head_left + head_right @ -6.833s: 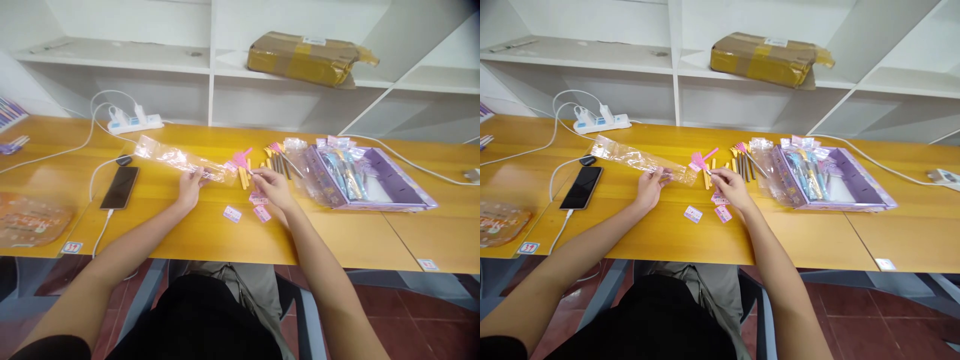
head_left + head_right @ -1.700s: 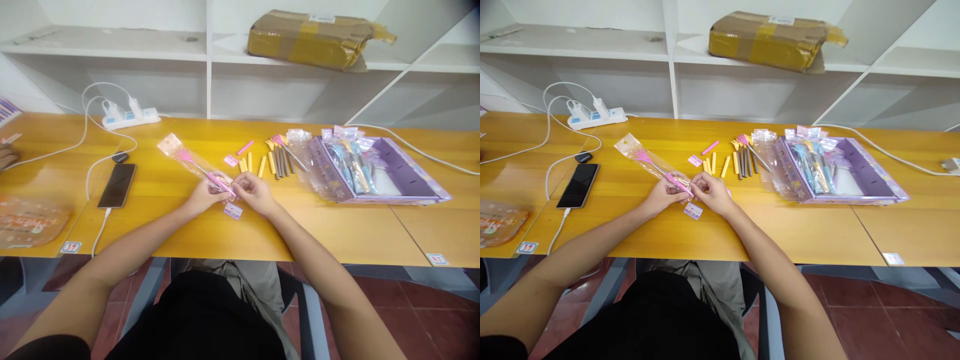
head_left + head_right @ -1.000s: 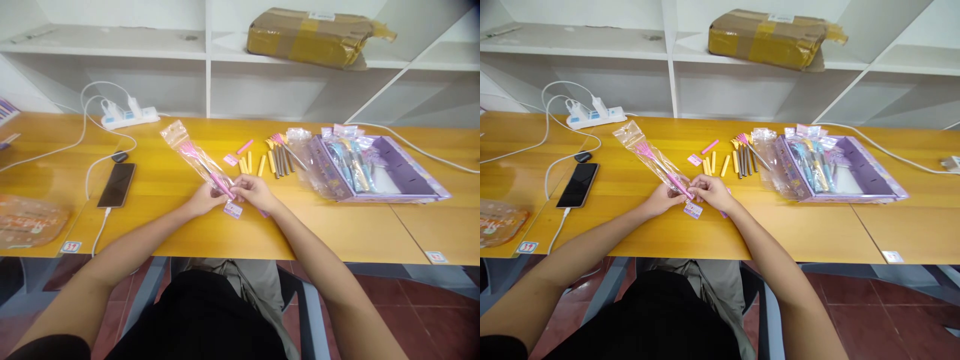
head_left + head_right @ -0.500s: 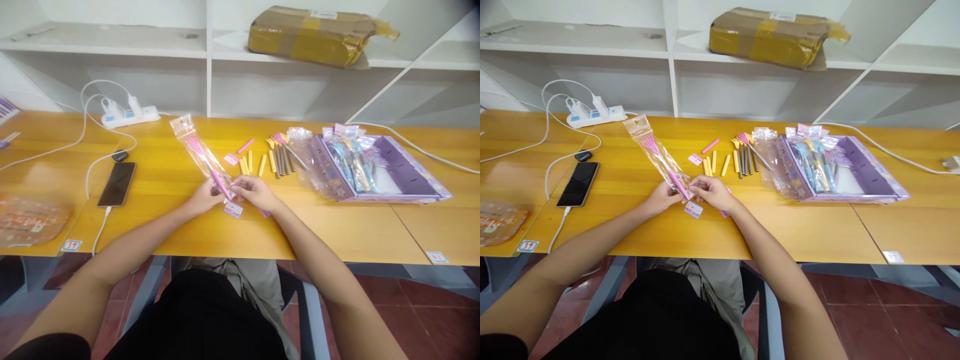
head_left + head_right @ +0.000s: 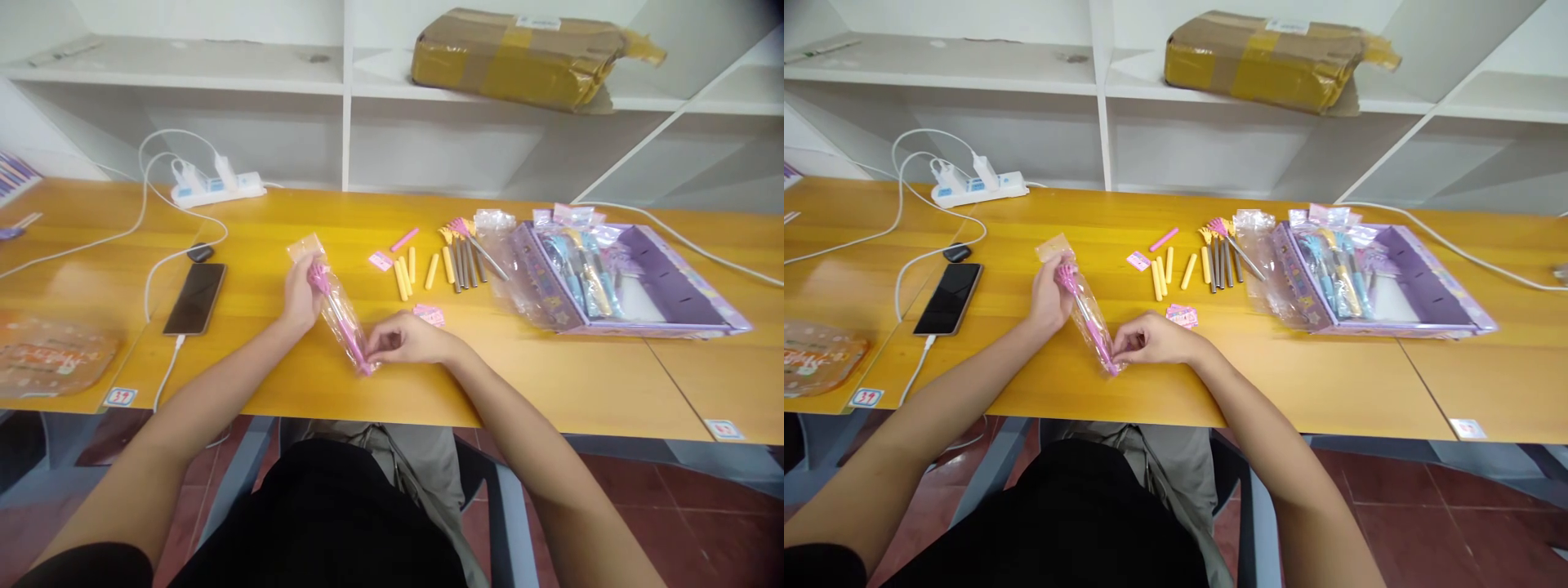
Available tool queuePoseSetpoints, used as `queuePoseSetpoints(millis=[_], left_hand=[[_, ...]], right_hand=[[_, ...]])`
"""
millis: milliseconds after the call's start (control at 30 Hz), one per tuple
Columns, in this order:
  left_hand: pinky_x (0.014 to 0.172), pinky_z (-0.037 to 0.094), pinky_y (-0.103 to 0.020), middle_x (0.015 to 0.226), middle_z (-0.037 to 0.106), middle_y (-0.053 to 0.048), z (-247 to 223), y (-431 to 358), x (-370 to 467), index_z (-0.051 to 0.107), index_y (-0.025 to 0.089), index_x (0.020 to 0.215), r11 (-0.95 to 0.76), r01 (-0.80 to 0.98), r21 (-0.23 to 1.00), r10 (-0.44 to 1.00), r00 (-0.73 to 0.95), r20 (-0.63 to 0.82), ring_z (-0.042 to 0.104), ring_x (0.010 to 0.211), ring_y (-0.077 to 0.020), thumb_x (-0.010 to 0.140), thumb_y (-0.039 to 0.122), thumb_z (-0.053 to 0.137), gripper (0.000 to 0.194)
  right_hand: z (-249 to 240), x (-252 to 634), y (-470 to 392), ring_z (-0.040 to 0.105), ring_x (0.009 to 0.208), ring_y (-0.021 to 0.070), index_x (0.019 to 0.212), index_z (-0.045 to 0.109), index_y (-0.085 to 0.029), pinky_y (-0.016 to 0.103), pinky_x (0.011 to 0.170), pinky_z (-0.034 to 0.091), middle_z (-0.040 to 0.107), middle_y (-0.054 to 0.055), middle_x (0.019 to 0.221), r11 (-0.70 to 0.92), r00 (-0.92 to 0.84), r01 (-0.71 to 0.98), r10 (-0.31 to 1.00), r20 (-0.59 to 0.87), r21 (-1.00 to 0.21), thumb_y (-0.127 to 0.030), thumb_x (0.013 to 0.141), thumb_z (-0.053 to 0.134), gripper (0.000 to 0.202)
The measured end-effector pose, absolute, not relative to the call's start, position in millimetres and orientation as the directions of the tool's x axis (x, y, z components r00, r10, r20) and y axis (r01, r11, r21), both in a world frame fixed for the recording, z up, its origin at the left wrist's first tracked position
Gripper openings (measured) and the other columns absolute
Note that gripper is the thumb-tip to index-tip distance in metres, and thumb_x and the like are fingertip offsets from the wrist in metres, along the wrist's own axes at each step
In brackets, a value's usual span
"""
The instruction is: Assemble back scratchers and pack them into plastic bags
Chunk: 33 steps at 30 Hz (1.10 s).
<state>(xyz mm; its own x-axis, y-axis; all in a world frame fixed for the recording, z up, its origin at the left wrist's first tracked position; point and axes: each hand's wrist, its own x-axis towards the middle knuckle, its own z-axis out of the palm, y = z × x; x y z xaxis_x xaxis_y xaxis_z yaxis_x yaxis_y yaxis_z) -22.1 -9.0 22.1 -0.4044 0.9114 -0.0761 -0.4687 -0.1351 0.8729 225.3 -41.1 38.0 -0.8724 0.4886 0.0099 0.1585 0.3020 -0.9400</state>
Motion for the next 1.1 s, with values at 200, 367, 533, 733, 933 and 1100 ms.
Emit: queuePoseSetpoints(millis=[200,367,533,733,933,1100], left_hand=[[0.051,0.042,-0.024,0.065,0.053,0.004,17,-9,-24,0.059,0.022,0.076,-0.023,-0.454,0.891,0.928,-0.341,-0.15,0.048,0.055,-0.0099,0.091,0.045,0.079,0.035],[0.055,0.045,-0.022,0.068,0.057,0.002,13,-20,-17,0.063,0.019,0.074,-0.047,-0.309,0.95,0.968,-0.249,-0.033,0.052,0.058,-0.0089,0.093,0.057,0.078,0.045],[0.054,0.043,-0.025,0.063,0.054,0.003,8,-33,-11,0.066,0.02,0.082,-0.047,-0.043,0.998,0.997,-0.061,0.044,0.051,0.055,-0.0113,0.096,0.068,0.069,0.051],[0.06,0.043,-0.027,0.064,0.059,0.002,9,-44,-5,0.066,0.019,0.085,-0.06,0.16,0.985,0.995,0.083,0.047,0.055,0.058,-0.0136,0.102,0.066,0.06,0.05],[0.067,0.046,-0.028,0.075,0.064,0.0,7,-47,-3,0.069,0.018,0.095,-0.098,0.217,0.971,0.985,0.162,0.063,0.059,0.067,-0.0148,0.105,0.058,0.057,0.043],[0.071,0.053,-0.03,0.084,0.074,-0.003,1,-49,-1,0.07,0.016,0.12,-0.071,0.157,0.985,0.934,0.358,0.01,0.068,0.071,-0.0171,0.099,0.055,0.071,0.044]], right_hand=[[36,242,-25,0.058,0.071,0.0149,0.09,0.072,-0.022,0.03,0.067,0.041,0.069,0.001,0.085,0.651,-0.799,0.332,0.579,0.164,-0.682,-0.052,0.087,0.091,0.035],[29,250,-17,0.056,0.078,0.0153,0.094,0.072,-0.023,0.03,0.07,0.036,0.066,0.001,0.098,0.662,-0.779,0.459,0.621,0.089,-0.593,-0.041,0.074,0.102,0.04],[30,247,-17,0.055,0.075,0.0143,0.091,0.065,-0.021,0.029,0.069,0.037,0.064,-0.001,0.089,0.538,-0.753,0.455,0.658,0.017,-0.71,-0.028,0.083,0.091,0.028],[33,247,-15,0.05,0.061,0.0137,0.095,0.058,-0.025,0.028,0.056,0.038,0.058,-0.004,0.074,0.356,-0.432,0.264,0.874,0.22,-0.896,-0.038,0.096,0.08,0.025],[30,234,-25,0.064,0.065,0.0135,0.108,0.051,-0.027,0.025,0.053,0.048,0.068,-0.002,0.087,0.191,-0.524,-0.129,0.82,0.231,-0.973,-0.052,0.097,0.081,0.041],[12,220,-24,0.07,0.079,0.0151,0.125,0.052,-0.028,0.029,0.068,0.056,0.07,0.0,0.099,0.352,-0.501,-0.096,0.791,0.351,-0.931,-0.045,0.102,0.078,0.039]])
